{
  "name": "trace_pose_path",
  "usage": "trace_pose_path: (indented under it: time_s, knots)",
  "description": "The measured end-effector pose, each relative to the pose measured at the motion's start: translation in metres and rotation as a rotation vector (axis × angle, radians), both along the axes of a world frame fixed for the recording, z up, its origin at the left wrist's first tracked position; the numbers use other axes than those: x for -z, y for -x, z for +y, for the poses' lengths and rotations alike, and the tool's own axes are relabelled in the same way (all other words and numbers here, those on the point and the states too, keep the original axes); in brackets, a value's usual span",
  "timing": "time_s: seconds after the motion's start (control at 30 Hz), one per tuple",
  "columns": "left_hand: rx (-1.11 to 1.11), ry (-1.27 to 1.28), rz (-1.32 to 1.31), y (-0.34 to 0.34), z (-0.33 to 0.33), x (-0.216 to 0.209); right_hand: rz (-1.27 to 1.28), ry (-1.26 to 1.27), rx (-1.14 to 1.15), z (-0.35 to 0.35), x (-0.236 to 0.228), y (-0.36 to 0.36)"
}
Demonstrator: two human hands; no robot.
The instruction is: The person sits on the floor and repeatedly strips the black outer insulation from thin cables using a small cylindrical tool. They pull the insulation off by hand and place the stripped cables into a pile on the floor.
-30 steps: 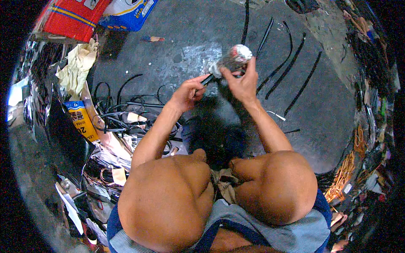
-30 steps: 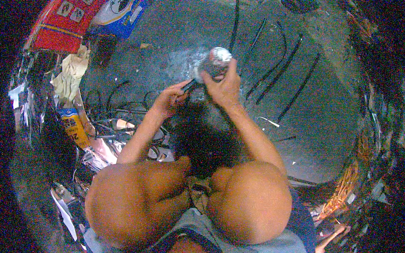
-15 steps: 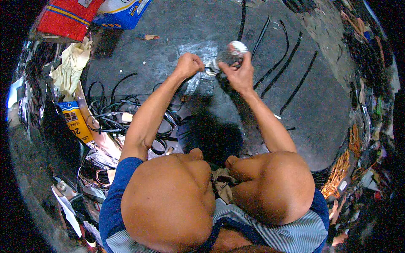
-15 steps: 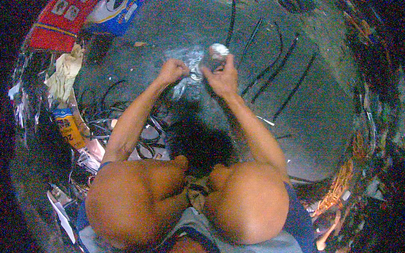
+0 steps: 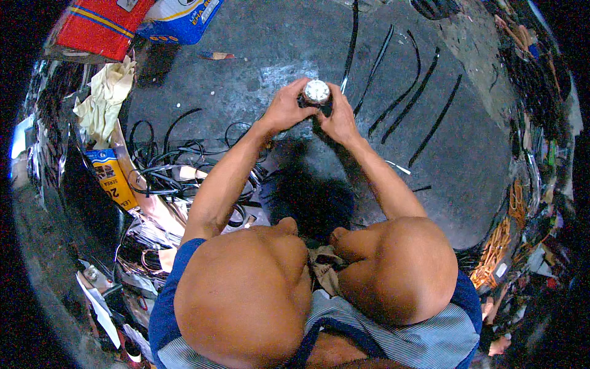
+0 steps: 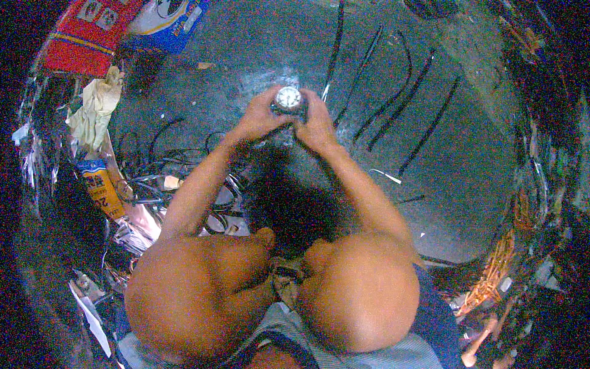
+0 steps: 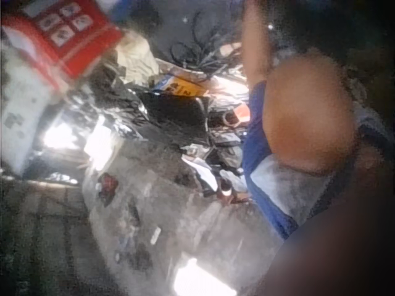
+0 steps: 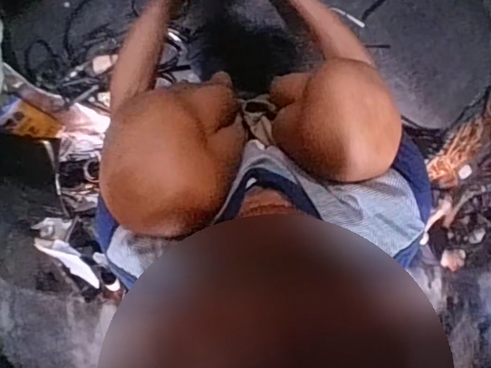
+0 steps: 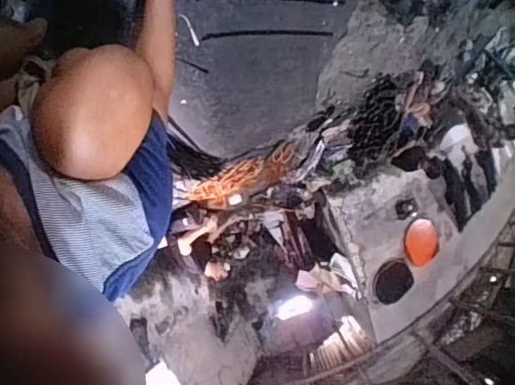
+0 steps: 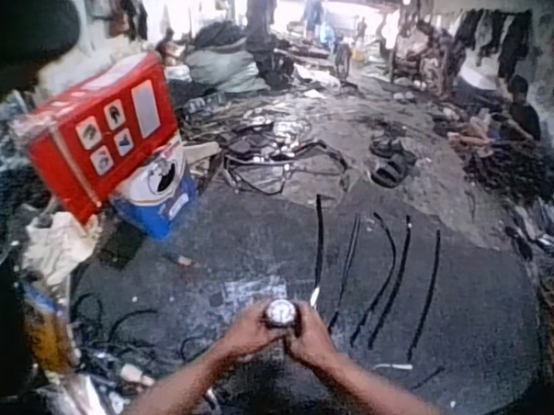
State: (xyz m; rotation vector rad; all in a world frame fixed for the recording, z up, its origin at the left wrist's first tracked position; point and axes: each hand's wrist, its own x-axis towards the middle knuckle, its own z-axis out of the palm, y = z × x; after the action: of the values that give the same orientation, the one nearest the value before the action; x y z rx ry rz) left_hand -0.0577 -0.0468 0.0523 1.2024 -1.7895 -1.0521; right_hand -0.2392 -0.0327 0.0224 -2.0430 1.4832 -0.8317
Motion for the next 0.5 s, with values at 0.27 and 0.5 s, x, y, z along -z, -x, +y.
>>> trace_pose_path:
  time_s: [0.27, 0.5]
  knots:
    - [-0.037, 0.010, -0.062, 0.002, -0.001, 0.008, -0.169, -0.493, 0.327, -0.022, 0.039, 0.005]
    - [-0.059, 0.055, -0.130, 0.002, 0.001, 0.005, -0.787, -0.461, 0.368, -0.021, -0.063, 0.039]
